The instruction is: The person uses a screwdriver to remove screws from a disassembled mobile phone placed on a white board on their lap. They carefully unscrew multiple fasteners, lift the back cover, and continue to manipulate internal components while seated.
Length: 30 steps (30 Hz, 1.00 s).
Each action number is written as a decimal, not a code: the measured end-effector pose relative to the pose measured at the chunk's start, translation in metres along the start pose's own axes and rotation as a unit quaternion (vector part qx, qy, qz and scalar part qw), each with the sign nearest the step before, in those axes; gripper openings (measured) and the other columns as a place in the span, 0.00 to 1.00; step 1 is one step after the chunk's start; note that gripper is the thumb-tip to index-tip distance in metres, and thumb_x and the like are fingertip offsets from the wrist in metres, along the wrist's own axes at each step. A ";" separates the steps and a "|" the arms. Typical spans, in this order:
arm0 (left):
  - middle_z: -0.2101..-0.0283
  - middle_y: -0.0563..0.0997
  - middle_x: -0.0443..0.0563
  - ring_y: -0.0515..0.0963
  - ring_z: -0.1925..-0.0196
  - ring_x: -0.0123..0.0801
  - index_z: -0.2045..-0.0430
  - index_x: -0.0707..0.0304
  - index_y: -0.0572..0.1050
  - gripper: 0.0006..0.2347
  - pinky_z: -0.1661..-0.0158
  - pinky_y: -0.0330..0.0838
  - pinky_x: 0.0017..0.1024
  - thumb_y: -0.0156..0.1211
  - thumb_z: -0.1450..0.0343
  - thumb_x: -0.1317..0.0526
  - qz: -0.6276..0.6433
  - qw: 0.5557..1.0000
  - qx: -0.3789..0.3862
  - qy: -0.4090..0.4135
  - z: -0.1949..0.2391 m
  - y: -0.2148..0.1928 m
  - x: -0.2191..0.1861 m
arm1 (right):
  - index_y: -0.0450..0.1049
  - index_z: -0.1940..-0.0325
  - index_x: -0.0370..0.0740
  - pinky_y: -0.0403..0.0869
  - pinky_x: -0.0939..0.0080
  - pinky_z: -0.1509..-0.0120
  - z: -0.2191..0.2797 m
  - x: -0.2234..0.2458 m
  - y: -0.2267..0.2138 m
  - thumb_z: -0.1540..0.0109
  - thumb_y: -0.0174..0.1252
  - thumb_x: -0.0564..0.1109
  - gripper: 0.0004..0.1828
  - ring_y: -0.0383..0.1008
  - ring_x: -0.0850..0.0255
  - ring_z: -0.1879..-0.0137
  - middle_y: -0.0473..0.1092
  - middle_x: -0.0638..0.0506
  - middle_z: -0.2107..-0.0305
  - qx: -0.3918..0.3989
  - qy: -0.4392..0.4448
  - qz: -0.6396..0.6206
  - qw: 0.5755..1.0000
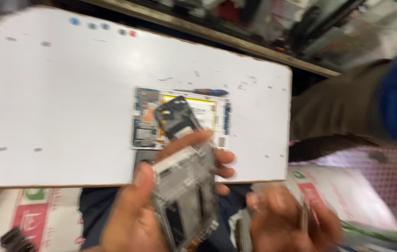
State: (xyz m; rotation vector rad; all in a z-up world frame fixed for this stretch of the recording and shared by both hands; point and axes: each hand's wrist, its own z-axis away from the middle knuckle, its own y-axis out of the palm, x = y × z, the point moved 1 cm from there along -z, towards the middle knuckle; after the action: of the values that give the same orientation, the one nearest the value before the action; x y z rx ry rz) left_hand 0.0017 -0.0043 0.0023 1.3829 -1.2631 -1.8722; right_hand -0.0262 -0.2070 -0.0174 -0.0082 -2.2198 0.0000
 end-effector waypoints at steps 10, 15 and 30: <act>0.39 0.71 0.69 0.70 0.33 0.48 0.40 0.75 0.64 0.31 0.31 0.64 0.49 0.50 0.28 0.43 0.056 0.991 0.104 -0.059 0.007 -0.020 0.017 | 0.71 0.49 0.41 0.83 0.55 0.48 -0.002 0.030 0.051 0.36 0.61 0.40 0.11 0.84 0.57 0.54 0.77 0.47 0.61 0.112 -0.033 0.237 0.964; 0.38 0.72 0.67 0.70 0.32 0.45 0.37 0.74 0.64 0.32 0.28 0.63 0.46 0.50 0.27 0.42 0.078 0.988 0.111 -0.079 0.006 -0.022 0.021 | 0.70 0.51 0.42 0.84 0.60 0.53 0.004 0.032 0.055 0.41 0.64 0.36 0.15 0.85 0.59 0.60 0.78 0.47 0.66 0.111 -0.004 0.293 0.950; 0.42 0.73 0.65 0.72 0.38 0.44 0.39 0.77 0.67 0.34 0.33 0.66 0.45 0.48 0.26 0.38 -0.012 0.993 0.116 0.027 0.010 -0.023 0.013 | 0.74 0.53 0.46 0.78 0.62 0.54 -0.006 0.025 0.058 0.37 0.62 0.37 0.10 0.77 0.61 0.62 0.74 0.53 0.66 0.033 -0.082 0.282 0.956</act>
State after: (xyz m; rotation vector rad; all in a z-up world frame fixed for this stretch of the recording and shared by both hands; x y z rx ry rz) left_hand -0.0090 -0.0001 -0.0235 1.5613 -1.4808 -1.7346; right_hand -0.0360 -0.1488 0.0055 -0.6233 -2.3063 0.4000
